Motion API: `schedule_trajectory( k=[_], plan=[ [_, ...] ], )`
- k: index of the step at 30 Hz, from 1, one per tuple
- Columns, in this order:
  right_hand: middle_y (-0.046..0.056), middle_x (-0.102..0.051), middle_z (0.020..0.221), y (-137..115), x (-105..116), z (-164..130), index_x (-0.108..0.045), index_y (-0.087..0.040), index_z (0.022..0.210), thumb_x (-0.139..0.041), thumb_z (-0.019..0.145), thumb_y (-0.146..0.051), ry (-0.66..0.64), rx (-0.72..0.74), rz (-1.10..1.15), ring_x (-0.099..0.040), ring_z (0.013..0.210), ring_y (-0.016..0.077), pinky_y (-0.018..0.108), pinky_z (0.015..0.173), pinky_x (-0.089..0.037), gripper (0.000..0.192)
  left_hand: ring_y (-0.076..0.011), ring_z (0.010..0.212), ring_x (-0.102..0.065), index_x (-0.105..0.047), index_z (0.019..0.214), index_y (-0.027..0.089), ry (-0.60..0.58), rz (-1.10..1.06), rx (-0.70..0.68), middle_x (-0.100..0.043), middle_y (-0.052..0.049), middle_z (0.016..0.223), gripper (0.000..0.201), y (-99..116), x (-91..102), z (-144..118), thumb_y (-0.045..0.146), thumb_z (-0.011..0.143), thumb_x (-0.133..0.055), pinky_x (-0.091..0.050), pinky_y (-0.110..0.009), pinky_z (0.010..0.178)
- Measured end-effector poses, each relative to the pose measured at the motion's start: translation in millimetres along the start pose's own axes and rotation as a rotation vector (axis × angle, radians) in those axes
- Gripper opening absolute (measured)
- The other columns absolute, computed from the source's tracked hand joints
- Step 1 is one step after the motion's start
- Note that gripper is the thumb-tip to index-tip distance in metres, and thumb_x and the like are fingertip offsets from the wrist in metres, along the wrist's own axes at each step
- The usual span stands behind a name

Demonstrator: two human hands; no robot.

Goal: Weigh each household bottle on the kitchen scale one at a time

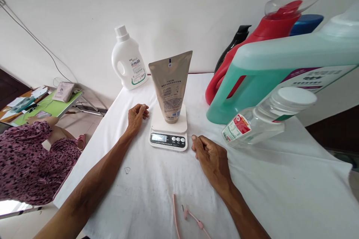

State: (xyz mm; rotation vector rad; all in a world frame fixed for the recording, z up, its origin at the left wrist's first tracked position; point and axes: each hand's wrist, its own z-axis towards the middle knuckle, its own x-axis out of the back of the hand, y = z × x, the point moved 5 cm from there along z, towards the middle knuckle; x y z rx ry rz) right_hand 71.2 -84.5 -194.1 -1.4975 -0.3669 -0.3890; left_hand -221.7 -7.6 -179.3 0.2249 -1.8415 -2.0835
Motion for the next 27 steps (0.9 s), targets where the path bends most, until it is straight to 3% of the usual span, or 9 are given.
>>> schedule_trajectory(
  k=[27],
  plan=[
    [-0.001, -0.053, 0.051, -4.7, 2.0, -1.6, -0.055, -0.025, 0.062, -0.049, 0.096, -0.066, -0.002, 0.002, -0.006, -0.050, 0.050, 0.0155, 0.028, 0.052, -0.037, 0.054, -0.0137, 0.059, -0.062, -0.069, 0.078, 0.019, -0.007, 0.037, 0.006, -0.065, -0.001, 0.068, 0.033, -1.9, -1.2, 0.3, 0.049, 0.092, -0.065, -0.049, -0.027, 0.060]
  ],
)
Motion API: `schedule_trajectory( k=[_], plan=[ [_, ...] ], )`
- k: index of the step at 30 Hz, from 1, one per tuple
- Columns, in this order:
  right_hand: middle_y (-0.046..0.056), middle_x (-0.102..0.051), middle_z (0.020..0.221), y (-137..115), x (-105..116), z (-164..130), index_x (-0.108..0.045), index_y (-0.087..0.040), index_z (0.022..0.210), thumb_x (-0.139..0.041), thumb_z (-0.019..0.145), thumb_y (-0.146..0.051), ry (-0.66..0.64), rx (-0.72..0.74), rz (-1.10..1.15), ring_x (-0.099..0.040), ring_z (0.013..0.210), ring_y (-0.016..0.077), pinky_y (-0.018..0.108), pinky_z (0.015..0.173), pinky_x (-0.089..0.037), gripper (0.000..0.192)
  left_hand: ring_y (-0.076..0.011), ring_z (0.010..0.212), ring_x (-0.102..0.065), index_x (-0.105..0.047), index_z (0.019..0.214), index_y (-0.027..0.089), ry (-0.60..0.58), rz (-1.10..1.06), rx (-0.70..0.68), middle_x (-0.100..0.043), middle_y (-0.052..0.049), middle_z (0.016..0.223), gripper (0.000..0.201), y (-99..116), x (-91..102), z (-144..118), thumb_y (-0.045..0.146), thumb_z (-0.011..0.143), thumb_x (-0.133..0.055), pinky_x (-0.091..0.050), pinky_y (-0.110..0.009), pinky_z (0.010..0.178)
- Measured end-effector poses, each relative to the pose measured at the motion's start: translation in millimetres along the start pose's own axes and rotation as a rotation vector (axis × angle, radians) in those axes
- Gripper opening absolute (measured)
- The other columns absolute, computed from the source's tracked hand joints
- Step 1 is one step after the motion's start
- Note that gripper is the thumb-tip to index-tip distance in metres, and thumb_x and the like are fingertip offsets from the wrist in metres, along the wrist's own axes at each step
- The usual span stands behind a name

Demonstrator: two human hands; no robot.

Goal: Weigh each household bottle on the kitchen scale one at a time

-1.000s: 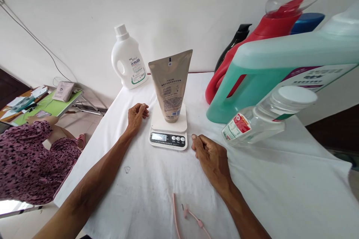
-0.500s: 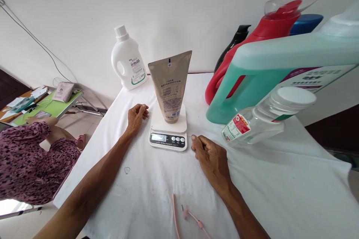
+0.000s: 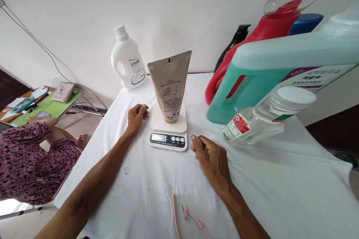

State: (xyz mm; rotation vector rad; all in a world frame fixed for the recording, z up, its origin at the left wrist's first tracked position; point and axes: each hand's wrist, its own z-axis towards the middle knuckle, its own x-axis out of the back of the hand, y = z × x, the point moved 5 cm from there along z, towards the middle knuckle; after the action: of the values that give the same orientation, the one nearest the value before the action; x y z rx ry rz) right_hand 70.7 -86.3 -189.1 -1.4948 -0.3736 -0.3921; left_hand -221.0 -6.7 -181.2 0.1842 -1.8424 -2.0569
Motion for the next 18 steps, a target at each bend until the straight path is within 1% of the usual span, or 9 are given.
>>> schedule_trajectory(
  k=[2, 4, 7, 9, 10, 12, 14, 16, 18],
  plan=[
    [-0.001, -0.053, 0.051, 0.8, -0.4, 0.7, -0.055, -0.025, 0.062, -0.049, 0.096, -0.066, -0.001, 0.009, 0.001, -0.051, 0.050, 0.0156, 0.028, 0.052, -0.037, 0.053, -0.0143, 0.060, -0.062, -0.068, 0.080, 0.019, 0.002, 0.002, 0.002, -0.065, -0.002, 0.068, 0.035, -0.2, 0.7, -0.6, 0.051, 0.093, -0.064, -0.048, -0.028, 0.060],
    [-0.001, -0.053, 0.051, 1.3, -0.6, 1.6, -0.055, -0.025, 0.062, -0.050, 0.096, -0.066, 0.000, 0.012, 0.011, -0.051, 0.050, 0.0157, 0.028, 0.052, -0.037, 0.054, -0.0154, 0.064, -0.064, -0.069, 0.085, 0.018, 0.025, 0.011, -0.013, -0.067, -0.003, 0.074, 0.038, 6.6, 3.0, -4.0, 0.054, 0.095, -0.062, -0.049, -0.029, 0.062],
    [-0.002, -0.051, 0.050, 1.5, -0.9, 2.6, -0.054, -0.025, 0.062, -0.049, 0.097, -0.067, -0.003, -0.003, 0.036, -0.049, 0.049, 0.0153, 0.027, 0.050, -0.036, 0.055, -0.0202, 0.085, -0.071, -0.069, 0.110, 0.019, 0.033, 0.012, -0.121, -0.073, -0.008, 0.098, 0.043, 36.4, 3.0, -14.7, 0.060, 0.096, -0.062, -0.054, -0.033, 0.076],
    [-0.002, -0.050, 0.050, 0.2, -0.7, 3.1, -0.053, -0.025, 0.061, -0.049, 0.097, -0.067, -0.005, 0.003, 0.045, -0.048, 0.048, 0.0151, 0.027, 0.050, -0.036, 0.055, -0.0257, 0.110, -0.071, -0.063, 0.130, 0.022, -0.041, 0.001, -0.229, -0.072, -0.013, 0.123, 0.057, 63.8, -5.7, -23.7, 0.061, 0.089, -0.073, -0.055, -0.038, 0.093],
    [-0.002, -0.050, 0.051, -0.7, -0.4, 3.3, -0.052, -0.025, 0.061, -0.049, 0.097, -0.067, -0.006, 0.009, 0.048, -0.048, 0.049, 0.0151, 0.027, 0.050, -0.036, 0.056, -0.0289, 0.121, -0.068, -0.061, 0.135, 0.023, -0.092, 0.009, -0.272, -0.068, -0.015, 0.134, 0.067, 76.3, -12.8, -27.7, 0.060, 0.083, -0.081, -0.054, -0.041, 0.100],
    [-0.001, -0.050, 0.051, -2.3, 0.5, 3.6, -0.052, -0.025, 0.060, -0.049, 0.097, -0.068, -0.009, 0.022, 0.050, -0.048, 0.049, 0.0153, 0.027, 0.050, -0.038, 0.056, -0.0347, 0.132, -0.062, -0.062, 0.135, 0.023, -0.191, 0.061, -0.314, -0.064, -0.017, 0.145, 0.079, 93.6, -30.5, -32.7, 0.055, 0.069, -0.094, -0.051, -0.046, 0.108],
    [-0.001, -0.050, 0.051, -3.5, 1.9, 3.8, -0.051, -0.025, 0.060, -0.048, 0.097, -0.069, -0.008, 0.029, 0.045, -0.049, 0.049, 0.0158, 0.027, 0.050, -0.038, 0.058, -0.0364, 0.123, -0.066, -0.069, 0.122, 0.022, -0.268, 0.138, -0.292, -0.070, -0.016, 0.134, 0.070, 97.9, -49.3, -33.1, 0.046, 0.064, -0.100, -0.055, -0.047, 0.102],
    [-0.001, -0.050, 0.051, -4.8, 3.4, 3.9, -0.050, -0.025, 0.059, -0.047, 0.097, -0.071, -0.004, 0.036, 0.038, -0.049, 0.048, 0.0160, 0.027, 0.049, -0.038, 0.060, -0.0335, 0.104, -0.073, -0.074, 0.106, 0.021, -0.324, 0.187, -0.234, -0.078, -0.012, 0.111, 0.048, 92.3, -64.8, -30.8, 0.041, 0.069, -0.097, -0.058, -0.043, 0.087],
    [-0.001, -0.050, 0.050, -5.8, 4.7, 4.1, -0.049, -0.025, 0.059, -0.046, 0.097, -0.073, -0.002, 0.047, 0.037, -0.048, 0.047, 0.0162, 0.028, 0.048, -0.038, 0.062, -0.0298, 0.088, -0.074, -0.077, 0.094, 0.021, -0.334, 0.200, -0.186, -0.080, -0.009, 0.096, 0.033, 83.6, -73.4, -26.8, 0.041, 0.074, -0.093, -0.058, -0.039, 0.075]
  ],
)
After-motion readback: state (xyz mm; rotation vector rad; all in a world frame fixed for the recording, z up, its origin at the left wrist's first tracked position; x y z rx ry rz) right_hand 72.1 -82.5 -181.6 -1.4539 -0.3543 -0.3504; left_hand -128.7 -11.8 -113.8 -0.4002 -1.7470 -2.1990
